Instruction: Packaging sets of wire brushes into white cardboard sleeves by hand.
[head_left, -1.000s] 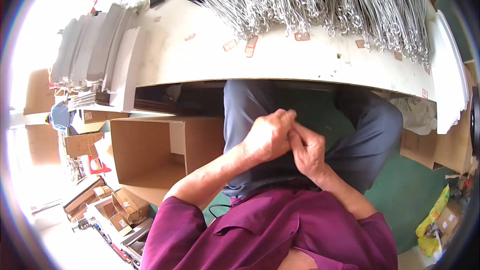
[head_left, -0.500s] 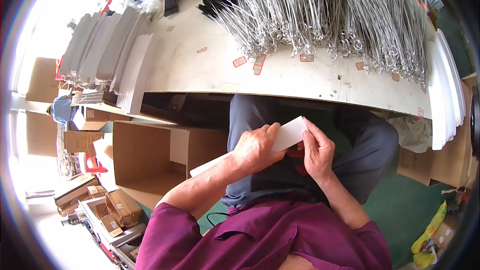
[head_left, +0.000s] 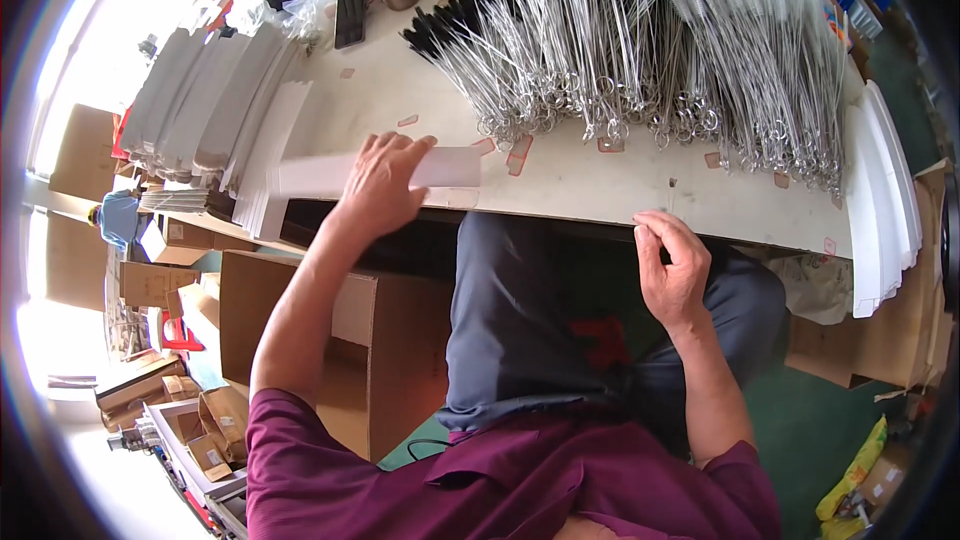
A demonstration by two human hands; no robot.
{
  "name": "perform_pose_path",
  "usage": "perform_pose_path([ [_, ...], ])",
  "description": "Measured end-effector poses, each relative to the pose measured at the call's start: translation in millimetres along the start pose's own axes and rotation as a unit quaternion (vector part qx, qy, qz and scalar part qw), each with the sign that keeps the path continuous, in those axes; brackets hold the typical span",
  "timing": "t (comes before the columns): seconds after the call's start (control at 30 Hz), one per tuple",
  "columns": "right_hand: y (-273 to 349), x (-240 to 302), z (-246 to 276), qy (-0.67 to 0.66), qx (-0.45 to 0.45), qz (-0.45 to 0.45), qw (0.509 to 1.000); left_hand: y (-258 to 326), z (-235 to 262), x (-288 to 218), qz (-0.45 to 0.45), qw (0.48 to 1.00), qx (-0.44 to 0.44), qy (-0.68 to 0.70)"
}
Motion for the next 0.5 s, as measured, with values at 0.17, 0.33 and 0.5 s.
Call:
perform_pose_path([
  [0.17, -6.0, -24.9, -6.2, 0.011, 0.027, -0.034, 0.999, -16.6, -17.1, 6.8, -0.046, 0.995, 0.016, -0.090],
  [0.33, -7.9, -28.1, -8.9, 0.025, 0.016, -0.038, 0.999, -23.1, 3.3, -31.2, -0.080, 0.997, 0.020, 0.005],
  [0.5, -8.5, -31.5, -12.3, 0.029, -0.006, -0.026, 0.999, -71.5, 4.0, -65.5, -0.111, 0.978, -0.082, 0.154],
])
Point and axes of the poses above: each hand's wrist, its own y-axis away from the middle knuckle, its own z-axis out of the back of the hand, x = y × z, the point moved 7 cm from there along -y, towards the middle knuckle, and after that the axes turned 10 degrees about z, right-handed, at the moved point
